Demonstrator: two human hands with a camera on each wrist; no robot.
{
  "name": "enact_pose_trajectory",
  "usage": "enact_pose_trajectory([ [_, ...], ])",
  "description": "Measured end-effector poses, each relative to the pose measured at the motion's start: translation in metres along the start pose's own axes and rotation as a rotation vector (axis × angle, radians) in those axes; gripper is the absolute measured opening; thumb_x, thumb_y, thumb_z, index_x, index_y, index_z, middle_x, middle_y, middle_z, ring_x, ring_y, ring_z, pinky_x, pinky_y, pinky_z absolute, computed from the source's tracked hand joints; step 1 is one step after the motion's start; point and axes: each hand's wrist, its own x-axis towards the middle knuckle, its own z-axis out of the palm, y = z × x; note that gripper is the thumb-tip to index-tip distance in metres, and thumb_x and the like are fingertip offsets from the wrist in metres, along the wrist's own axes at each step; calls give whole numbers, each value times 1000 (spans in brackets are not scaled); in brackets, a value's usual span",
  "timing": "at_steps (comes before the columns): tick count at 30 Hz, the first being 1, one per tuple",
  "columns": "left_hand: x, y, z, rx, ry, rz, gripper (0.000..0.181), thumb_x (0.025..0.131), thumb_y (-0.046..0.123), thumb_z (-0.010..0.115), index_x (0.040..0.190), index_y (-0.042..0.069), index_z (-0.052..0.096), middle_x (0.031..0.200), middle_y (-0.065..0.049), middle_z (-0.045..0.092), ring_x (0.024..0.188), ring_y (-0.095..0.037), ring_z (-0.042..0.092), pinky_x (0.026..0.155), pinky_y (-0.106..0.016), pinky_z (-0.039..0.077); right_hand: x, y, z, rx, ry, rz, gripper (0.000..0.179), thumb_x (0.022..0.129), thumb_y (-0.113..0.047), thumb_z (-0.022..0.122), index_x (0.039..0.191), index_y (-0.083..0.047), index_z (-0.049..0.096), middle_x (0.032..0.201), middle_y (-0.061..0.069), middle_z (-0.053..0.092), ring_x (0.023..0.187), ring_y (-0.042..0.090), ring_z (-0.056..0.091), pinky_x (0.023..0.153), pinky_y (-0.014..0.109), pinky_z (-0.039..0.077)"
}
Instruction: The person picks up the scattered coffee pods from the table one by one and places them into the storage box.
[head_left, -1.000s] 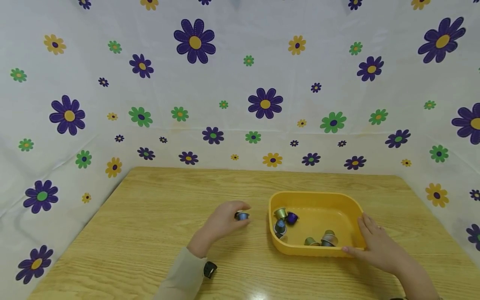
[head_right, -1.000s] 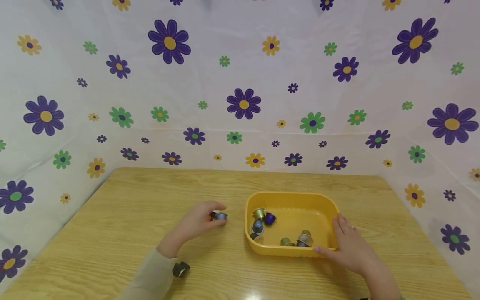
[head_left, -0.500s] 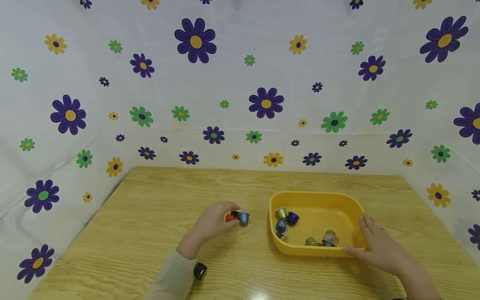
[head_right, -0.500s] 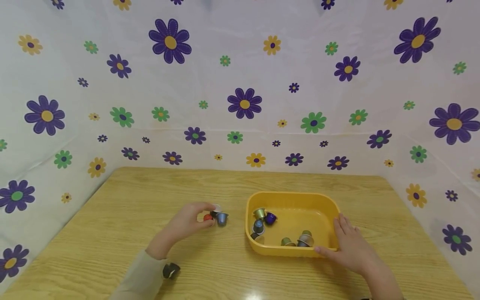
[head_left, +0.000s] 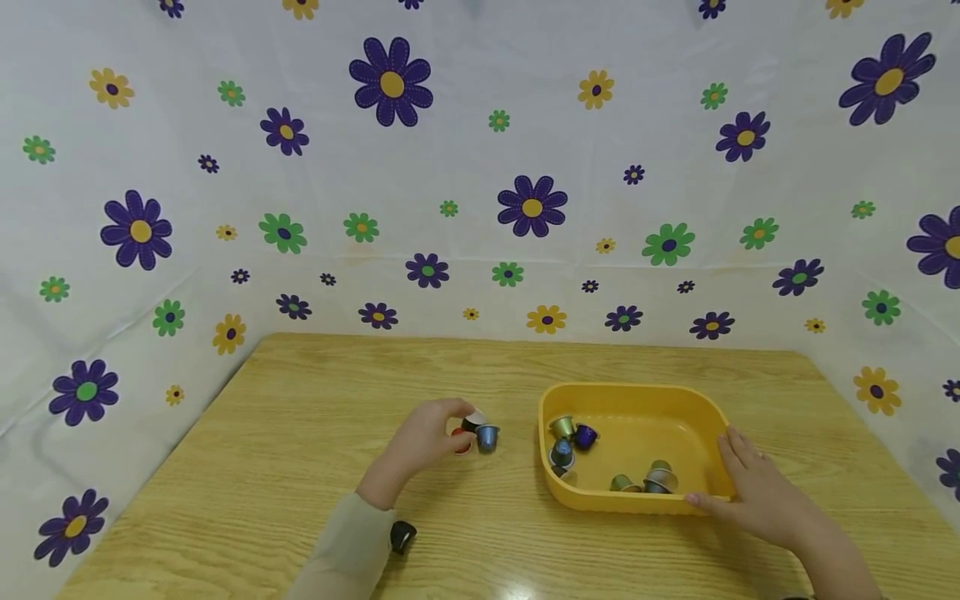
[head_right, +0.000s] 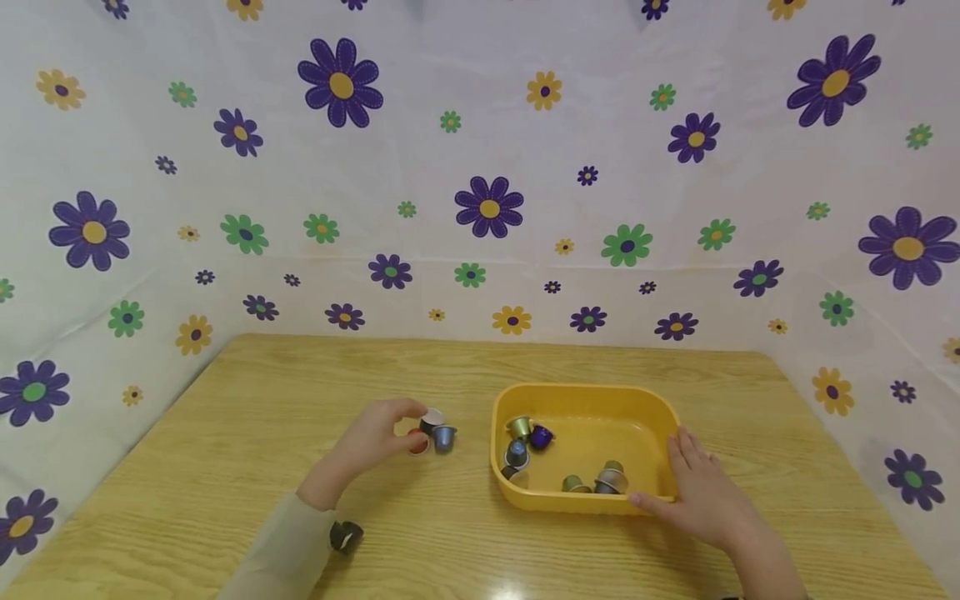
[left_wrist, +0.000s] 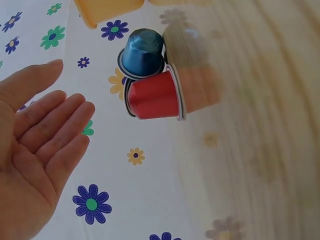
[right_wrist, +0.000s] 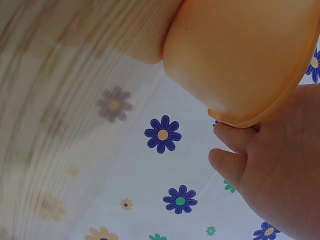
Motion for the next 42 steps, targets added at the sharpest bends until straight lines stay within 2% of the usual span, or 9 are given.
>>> enact_pose_trajectory([
  [9,4,-6,1,16,-37,-85,29,78,13,68,104,0,61,102,-12,61,95,-26,56,78,-38,46,0,1,1,-9,-4,1,96,78,-51,58,130,20,19,136,37,9,120,53,13,92,63,14],
  [18,9,-11,4,119,-118,-94,26,76,13,69,99,1,63,97,-11,61,90,-24,56,78,-38,46,0,0,0,-1,-5,3,96,78,-51,58,130,20,19,136,37,8,121,52,12,93,63,13],
  [21,11,-12,5,134,-143,-82,21,76,12,70,93,2,63,88,-8,61,80,-21,55,72,-36,46,0,-1,0,3,-4,5,97,78,-51,58,130,20,18,136,37,8,121,52,12,93,63,13],
  [25,13,-12,5,153,-176,-57,14,75,11,70,82,4,60,72,-1,54,64,-15,46,59,-30,40,0,-1,0,5,-1,5,97,78,-51,58,130,20,19,136,37,8,121,52,12,93,63,13],
  [28,14,-12,5,174,-191,-56,14,75,12,70,78,5,59,67,1,49,60,-14,42,55,-28,36,0,-1,0,5,0,4,97,78,-51,58,130,20,18,136,37,8,121,52,12,93,63,13],
  [37,15,-9,5,178,-210,-102,21,74,13,71,89,3,62,77,-2,56,65,-14,46,60,-30,42,1,0,0,7,3,-1,97,78,-51,58,130,21,18,136,37,7,122,51,12,93,63,12],
  [42,14,-10,6,200,-225,-113,20,73,15,73,86,5,60,75,-1,55,65,-14,46,61,-31,43,1,0,0,2,3,-5,96,78,-51,58,129,21,19,136,38,8,121,52,12,93,63,13],
])
